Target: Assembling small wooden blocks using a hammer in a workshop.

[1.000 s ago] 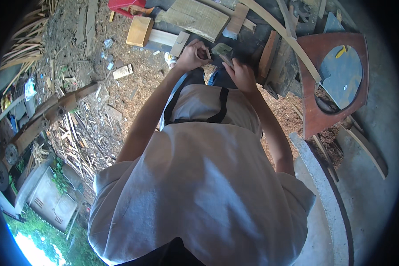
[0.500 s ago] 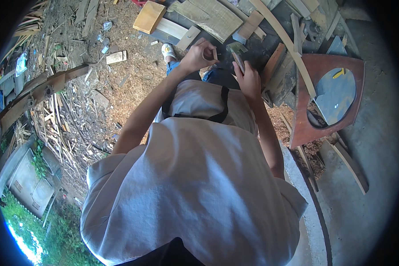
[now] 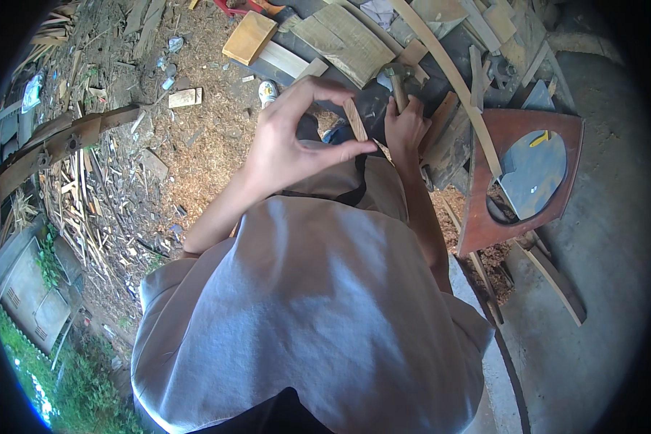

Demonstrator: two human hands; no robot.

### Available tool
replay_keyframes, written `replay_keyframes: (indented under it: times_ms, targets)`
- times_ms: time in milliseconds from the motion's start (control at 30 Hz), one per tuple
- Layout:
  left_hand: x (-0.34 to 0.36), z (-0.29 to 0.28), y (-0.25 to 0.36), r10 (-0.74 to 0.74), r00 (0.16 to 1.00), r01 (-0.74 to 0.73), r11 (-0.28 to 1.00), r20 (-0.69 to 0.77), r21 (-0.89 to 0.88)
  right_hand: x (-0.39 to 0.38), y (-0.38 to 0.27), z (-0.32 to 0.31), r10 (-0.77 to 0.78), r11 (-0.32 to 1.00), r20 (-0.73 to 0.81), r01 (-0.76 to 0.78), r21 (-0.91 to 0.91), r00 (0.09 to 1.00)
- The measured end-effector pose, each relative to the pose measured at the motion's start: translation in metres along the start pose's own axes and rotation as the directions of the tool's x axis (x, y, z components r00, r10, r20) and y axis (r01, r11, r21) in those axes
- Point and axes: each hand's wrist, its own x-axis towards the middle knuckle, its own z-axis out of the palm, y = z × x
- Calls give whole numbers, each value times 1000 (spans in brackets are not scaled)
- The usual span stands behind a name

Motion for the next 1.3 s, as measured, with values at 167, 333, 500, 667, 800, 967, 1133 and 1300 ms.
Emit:
replay_keyframes:
  times_ms: [167,333,500,667,800,967,1133,1300]
  targets:
    - [8,-1,23,179,984,-179,983,-9,-30,-9,83,81,-34,995,-196,15,-99,980]
    - [-4,-11,30,183,976,-189,981,-115,-41,0,17,30,28,996,-47,-32,-80,998]
    - [1,-13,33,262,961,-262,965,-83,17,0,16,18,-81,992,-159,65,-104,984]
    - [2,-10,34,-60,998,48,948,-27,-315,12,1,-5,-28,981,-5,26,-193,1000]
    - [11,-18,43,-401,893,412,546,205,-729,17,-58,-106,-135,778,83,54,625,987]
    - [15,-7,21,-486,836,529,587,256,-613,2,-120,-207,-636,566,-171,606,558,752]
    - [17,-7,20,-439,839,541,602,322,-587,4,-115,-208,-639,576,-111,569,587,761]
    - [16,-16,11,-427,770,638,500,474,-586,15,-111,-213,-797,468,-182,780,416,575]
